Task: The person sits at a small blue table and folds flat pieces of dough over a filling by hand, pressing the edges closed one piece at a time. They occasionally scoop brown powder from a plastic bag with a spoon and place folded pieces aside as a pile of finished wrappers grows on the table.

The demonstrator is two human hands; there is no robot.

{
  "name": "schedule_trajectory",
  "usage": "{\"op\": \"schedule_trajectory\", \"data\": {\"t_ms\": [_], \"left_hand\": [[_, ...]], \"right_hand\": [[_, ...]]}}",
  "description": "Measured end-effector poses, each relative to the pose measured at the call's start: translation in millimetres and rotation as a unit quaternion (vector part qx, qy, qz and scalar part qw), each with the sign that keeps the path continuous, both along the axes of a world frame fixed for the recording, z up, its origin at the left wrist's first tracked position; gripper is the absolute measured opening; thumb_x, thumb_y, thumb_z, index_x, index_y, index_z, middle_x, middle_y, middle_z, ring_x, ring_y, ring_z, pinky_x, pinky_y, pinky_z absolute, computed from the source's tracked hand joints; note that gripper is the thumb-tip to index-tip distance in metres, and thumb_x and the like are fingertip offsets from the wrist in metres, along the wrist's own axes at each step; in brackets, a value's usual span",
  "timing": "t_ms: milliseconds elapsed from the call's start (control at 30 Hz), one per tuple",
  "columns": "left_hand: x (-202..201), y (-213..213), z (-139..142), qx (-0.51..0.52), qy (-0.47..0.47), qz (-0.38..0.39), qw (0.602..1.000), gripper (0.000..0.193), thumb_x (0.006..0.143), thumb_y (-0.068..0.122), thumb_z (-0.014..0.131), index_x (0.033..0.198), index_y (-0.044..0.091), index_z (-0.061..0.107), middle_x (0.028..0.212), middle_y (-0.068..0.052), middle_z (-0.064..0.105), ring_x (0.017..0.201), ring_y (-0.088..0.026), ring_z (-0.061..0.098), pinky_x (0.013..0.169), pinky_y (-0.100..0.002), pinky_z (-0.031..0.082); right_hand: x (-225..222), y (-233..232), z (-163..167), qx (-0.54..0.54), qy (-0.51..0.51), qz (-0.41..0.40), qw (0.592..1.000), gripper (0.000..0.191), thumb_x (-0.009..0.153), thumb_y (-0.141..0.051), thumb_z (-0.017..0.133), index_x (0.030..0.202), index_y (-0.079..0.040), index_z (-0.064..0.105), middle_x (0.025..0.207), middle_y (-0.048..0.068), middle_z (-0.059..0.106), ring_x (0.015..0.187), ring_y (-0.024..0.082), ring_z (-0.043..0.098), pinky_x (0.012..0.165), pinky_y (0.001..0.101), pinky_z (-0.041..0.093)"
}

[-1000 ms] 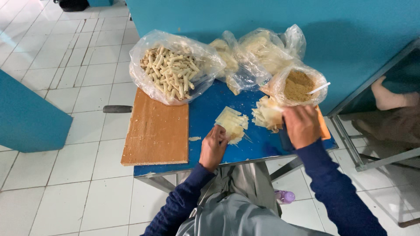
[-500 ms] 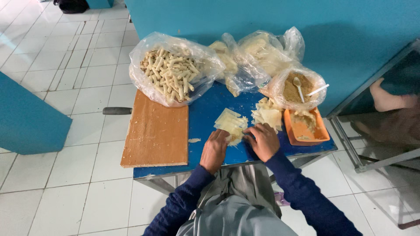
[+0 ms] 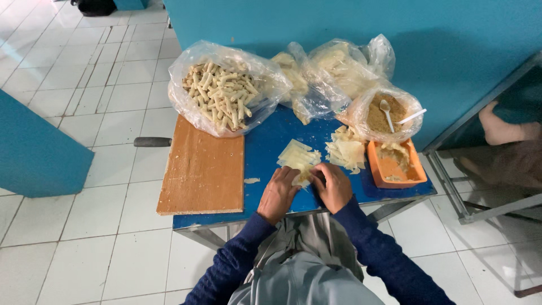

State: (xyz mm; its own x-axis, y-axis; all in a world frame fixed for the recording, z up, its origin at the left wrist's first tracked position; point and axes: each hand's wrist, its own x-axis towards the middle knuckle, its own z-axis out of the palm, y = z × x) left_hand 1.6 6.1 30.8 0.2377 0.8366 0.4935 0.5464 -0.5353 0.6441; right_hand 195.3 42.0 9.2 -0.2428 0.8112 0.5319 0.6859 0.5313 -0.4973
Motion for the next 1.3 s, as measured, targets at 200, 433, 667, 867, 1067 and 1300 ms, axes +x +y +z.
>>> {"op": "schedule_trajectory", "data": {"t_ms": [200,433,667,867,1067,1300], "left_hand": [[1,1,-9,0.002,0.002,0.005,1.000,0.039,0.082,0.006,0.073,0.118,-0.002,0.061,0.112,-0.017,0.060,0.106,-0.039,0.056,0.090,-0.046,0.049],[0,4,-14,0.002,0.007,-0.005,1.000,0.037,0.081,0.007,0.075,0.113,-0.003,0.061,0.112,-0.018,0.057,0.106,-0.040,0.054,0.089,-0.047,0.048],[-2,3,-13,-0.004,0.016,-0.009,1.000,0.037,0.081,0.009,0.076,0.113,-0.001,0.061,0.111,-0.017,0.057,0.106,-0.039,0.055,0.089,-0.046,0.048],[0,8,-14,0.017,0.030,-0.001,0.999,0.026,0.083,0.007,0.071,0.106,-0.001,0.063,0.108,-0.016,0.058,0.103,-0.039,0.055,0.087,-0.046,0.049],[4,22,-19,0.045,0.044,0.048,0.997,0.005,0.089,0.005,0.063,0.092,0.002,0.065,0.100,-0.015,0.058,0.098,-0.037,0.056,0.085,-0.046,0.049],[2,28,-18,0.042,0.024,0.041,0.998,0.006,0.092,0.008,0.059,0.095,0.003,0.062,0.096,-0.015,0.059,0.094,-0.038,0.056,0.083,-0.047,0.047]], "right_hand": [[2,-6,-12,0.114,-0.095,0.037,0.988,0.033,0.079,0.003,0.068,0.112,-0.003,0.066,0.111,0.014,0.068,0.105,0.036,0.063,0.090,0.0442,0.052],[17,7,-25,0.059,-0.093,0.142,0.984,0.036,0.085,0.002,0.065,0.120,-0.006,0.069,0.115,0.011,0.066,0.110,0.033,0.062,0.093,0.0418,0.052],[28,32,-41,0.144,-0.214,0.159,0.953,0.039,0.077,-0.001,0.065,0.117,-0.001,0.066,0.115,0.013,0.066,0.116,0.033,0.063,0.101,0.0431,0.052],[18,39,-33,0.009,-0.088,0.144,0.986,0.013,0.091,-0.008,0.070,0.102,-0.003,0.068,0.103,0.013,0.065,0.103,0.034,0.063,0.087,0.0431,0.052],[11,53,-11,-0.066,-0.056,0.147,0.985,0.013,0.086,-0.013,0.076,0.091,-0.004,0.068,0.092,0.013,0.065,0.090,0.034,0.065,0.075,0.0418,0.052],[6,48,-3,-0.142,-0.054,0.113,0.982,0.013,0.086,-0.010,0.073,0.097,-0.005,0.068,0.089,0.010,0.067,0.085,0.030,0.068,0.075,0.0409,0.053]]}}
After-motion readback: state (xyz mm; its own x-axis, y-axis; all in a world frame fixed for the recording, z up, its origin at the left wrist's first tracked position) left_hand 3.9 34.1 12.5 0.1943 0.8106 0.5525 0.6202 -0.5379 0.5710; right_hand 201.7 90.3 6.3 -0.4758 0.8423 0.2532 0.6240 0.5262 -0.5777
